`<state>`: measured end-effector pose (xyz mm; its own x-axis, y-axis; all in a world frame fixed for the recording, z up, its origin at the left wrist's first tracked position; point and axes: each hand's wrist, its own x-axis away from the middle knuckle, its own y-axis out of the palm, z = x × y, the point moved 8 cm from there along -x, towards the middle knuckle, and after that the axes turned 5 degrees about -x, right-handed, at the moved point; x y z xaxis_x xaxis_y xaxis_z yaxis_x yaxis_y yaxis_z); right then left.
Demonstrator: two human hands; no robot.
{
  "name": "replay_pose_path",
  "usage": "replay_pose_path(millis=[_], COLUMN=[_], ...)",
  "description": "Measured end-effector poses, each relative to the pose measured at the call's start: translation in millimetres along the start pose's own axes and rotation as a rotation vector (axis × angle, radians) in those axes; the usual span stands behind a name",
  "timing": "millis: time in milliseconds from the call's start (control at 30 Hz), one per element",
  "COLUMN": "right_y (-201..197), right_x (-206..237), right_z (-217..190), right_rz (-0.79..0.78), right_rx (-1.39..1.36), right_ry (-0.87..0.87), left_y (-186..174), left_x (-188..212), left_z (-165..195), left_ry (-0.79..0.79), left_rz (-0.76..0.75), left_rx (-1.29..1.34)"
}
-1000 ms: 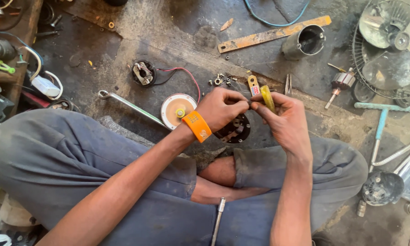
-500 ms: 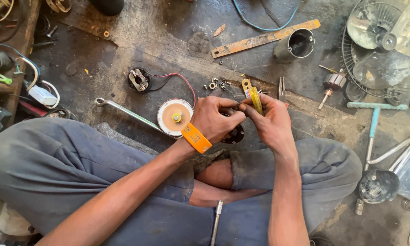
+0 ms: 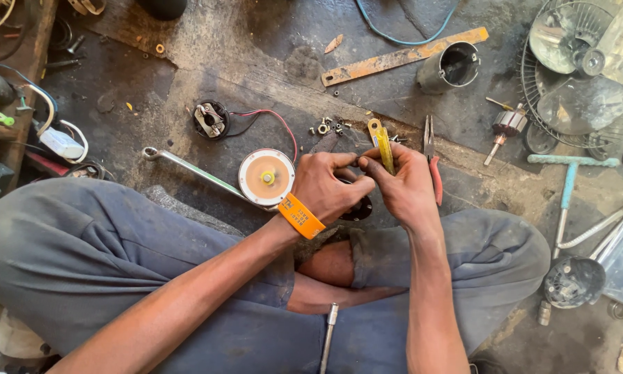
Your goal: The person sits on the workshop floor repairing a small engine magneto/flywheel assembly. They hold the round black housing in one hand and use a screwdriver to loosen and remove screws, manipulate small internal parts, pick up fasteners from the floor, and reassemble the housing by hand.
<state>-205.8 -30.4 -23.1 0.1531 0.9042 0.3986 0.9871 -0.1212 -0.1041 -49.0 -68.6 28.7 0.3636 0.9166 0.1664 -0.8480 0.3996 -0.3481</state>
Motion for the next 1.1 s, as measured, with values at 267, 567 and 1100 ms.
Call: replay_pose_path(millis=[267,567,1100], right_y=[5,8,-12], right_x=[0,-1,5], right_z=[-2,6,-27], right_rz=[-0.005,-0.021,0.023], right_rx=[-0.002,-0.011,-0.322], right_ry=[0.013,0.009,0.018], left_y=[-2,-4,0], left_x=[3,6,-29], left_z=[-1,-2,-61], left_ry=[0.013,-0.007,-0.357], left_rz=[0.037,0.065,0.038], left_rx=[-0.041,-0.016,0.553])
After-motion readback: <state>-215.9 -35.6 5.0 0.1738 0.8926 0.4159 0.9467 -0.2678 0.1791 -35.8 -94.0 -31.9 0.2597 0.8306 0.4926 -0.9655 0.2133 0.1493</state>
